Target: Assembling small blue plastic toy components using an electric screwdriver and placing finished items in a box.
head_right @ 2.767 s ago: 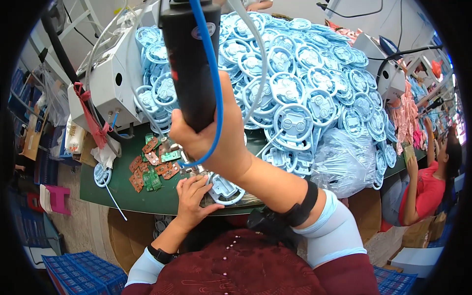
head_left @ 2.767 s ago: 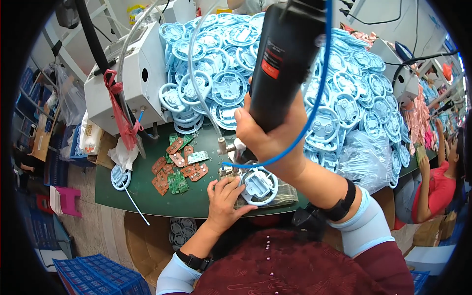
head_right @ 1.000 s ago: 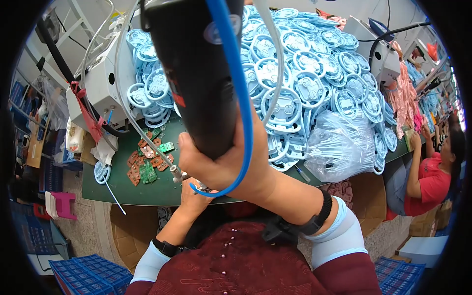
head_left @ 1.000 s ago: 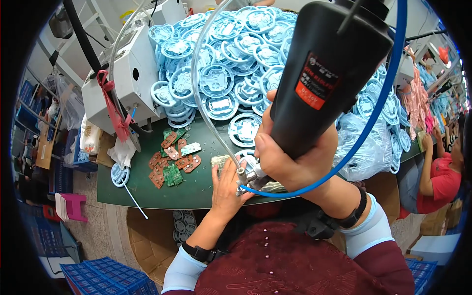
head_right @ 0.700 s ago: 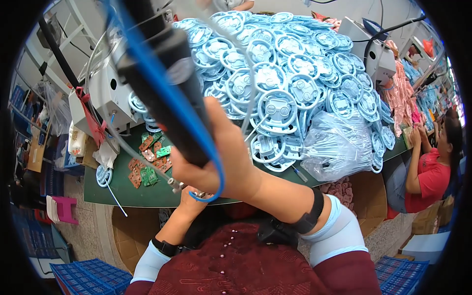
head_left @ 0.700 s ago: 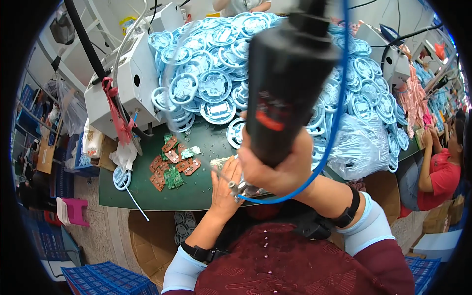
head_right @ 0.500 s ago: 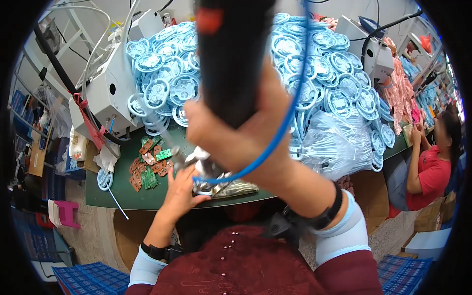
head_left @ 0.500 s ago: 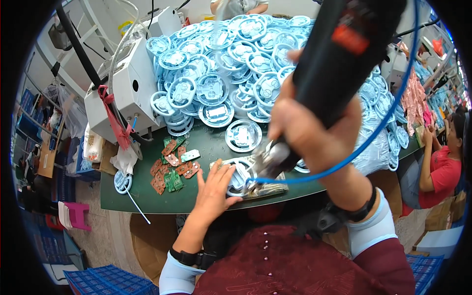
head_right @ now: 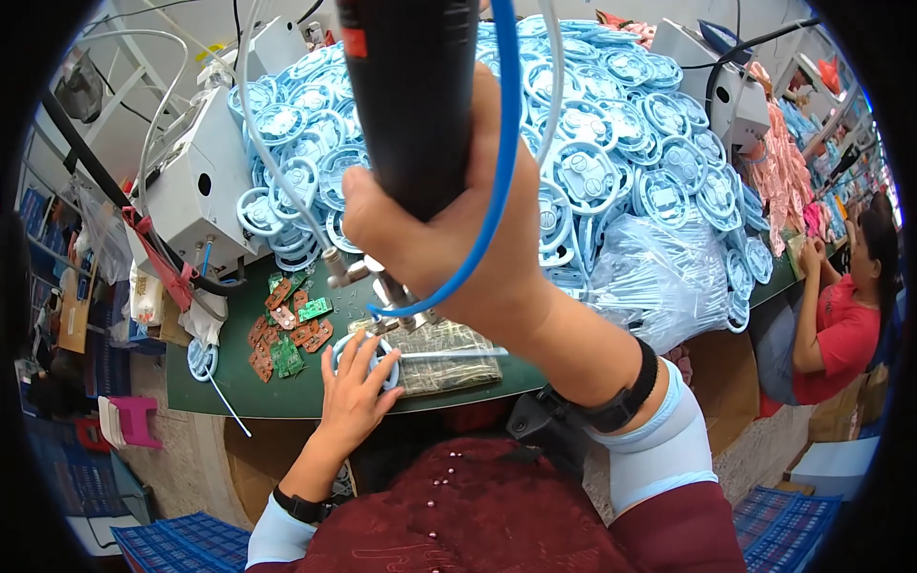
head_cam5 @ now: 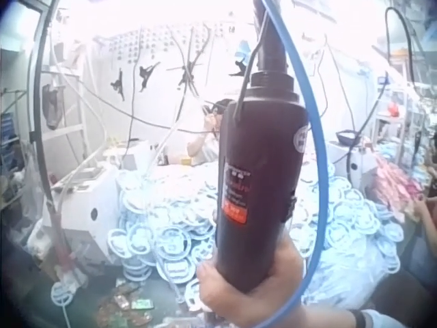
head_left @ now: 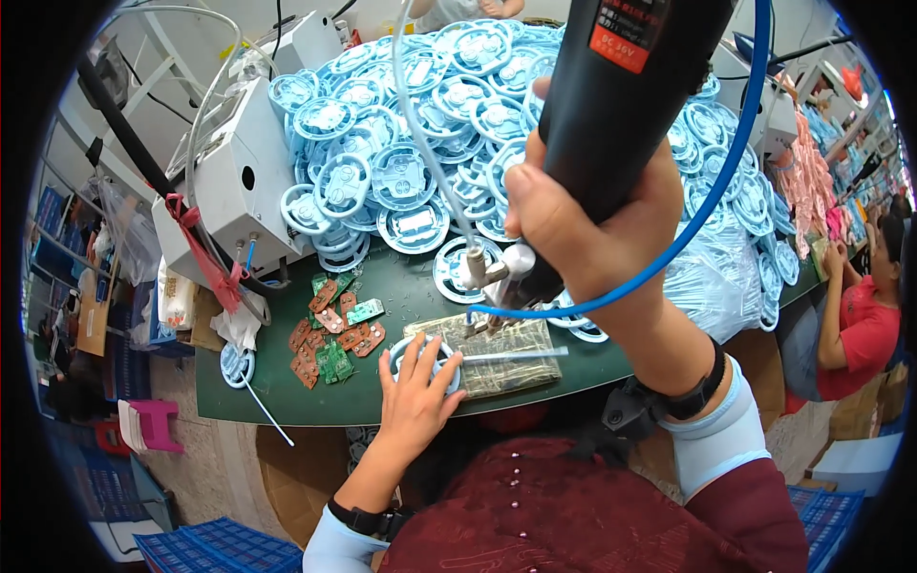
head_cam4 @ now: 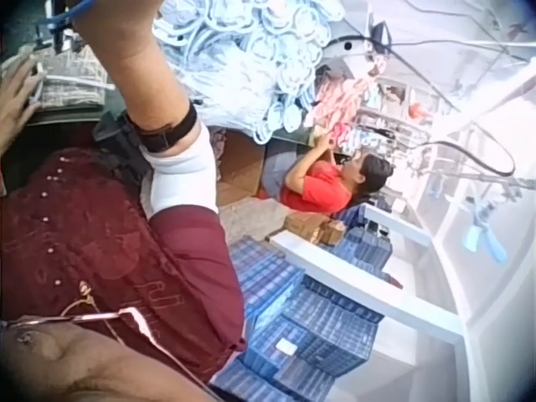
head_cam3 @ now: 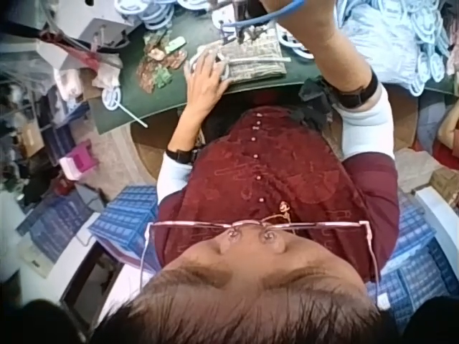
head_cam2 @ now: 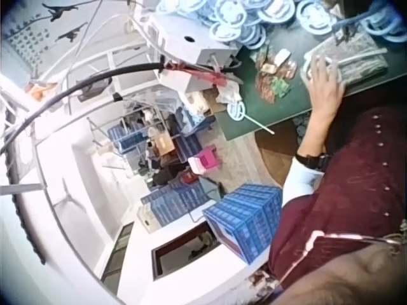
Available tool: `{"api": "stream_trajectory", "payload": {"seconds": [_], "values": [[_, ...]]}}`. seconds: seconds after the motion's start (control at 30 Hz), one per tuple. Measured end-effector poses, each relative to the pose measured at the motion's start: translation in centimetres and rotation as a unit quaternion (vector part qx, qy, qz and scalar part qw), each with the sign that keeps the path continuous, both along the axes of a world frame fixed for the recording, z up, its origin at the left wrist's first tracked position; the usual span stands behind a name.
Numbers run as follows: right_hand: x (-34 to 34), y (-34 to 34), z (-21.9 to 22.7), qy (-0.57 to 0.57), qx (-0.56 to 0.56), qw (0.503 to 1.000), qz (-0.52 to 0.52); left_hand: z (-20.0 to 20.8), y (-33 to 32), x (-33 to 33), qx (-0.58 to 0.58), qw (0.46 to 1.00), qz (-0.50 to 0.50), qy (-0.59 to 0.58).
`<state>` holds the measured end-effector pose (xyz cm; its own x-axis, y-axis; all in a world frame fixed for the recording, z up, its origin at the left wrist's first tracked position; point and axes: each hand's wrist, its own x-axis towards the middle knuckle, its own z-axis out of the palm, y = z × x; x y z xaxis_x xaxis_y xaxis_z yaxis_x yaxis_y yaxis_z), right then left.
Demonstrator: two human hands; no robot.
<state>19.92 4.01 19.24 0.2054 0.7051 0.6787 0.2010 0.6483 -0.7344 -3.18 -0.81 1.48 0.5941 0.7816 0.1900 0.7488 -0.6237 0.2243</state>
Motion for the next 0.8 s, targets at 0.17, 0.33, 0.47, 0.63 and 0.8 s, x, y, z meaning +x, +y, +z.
{"api": "stream_trajectory", "payload": {"seconds": [0.17, 0.33, 0.47, 0.63, 0.8], "values": [[-2.1, -0.4, -1.5, 0.045, -0.044, 0.997, 0.05, -0.9, 0.1, 1.4, -0.006, 0.997, -0.071, -0.034], [-2.6, 0.0, -2.6, 0.035, -0.037, 0.998, 0.046, -1.2, 0.1, 2.5, -0.019, 0.994, -0.075, -0.074], [-2.5, 0.1, -3.2, 0.026, -0.039, 0.998, 0.048, -1.4, 0.4, 2.3, -0.029, 0.993, -0.085, -0.083], [-3.1, -0.3, -3.5, 0.049, -0.069, 0.994, 0.062, -1.3, 0.3, 2.4, -0.034, 0.993, -0.08, -0.083], [-2.8, -1.3, -4.5, 0.042, -0.057, 0.995, 0.07, -1.5, 0.2, 2.5, -0.046, 0.99, -0.079, -0.108]]}}
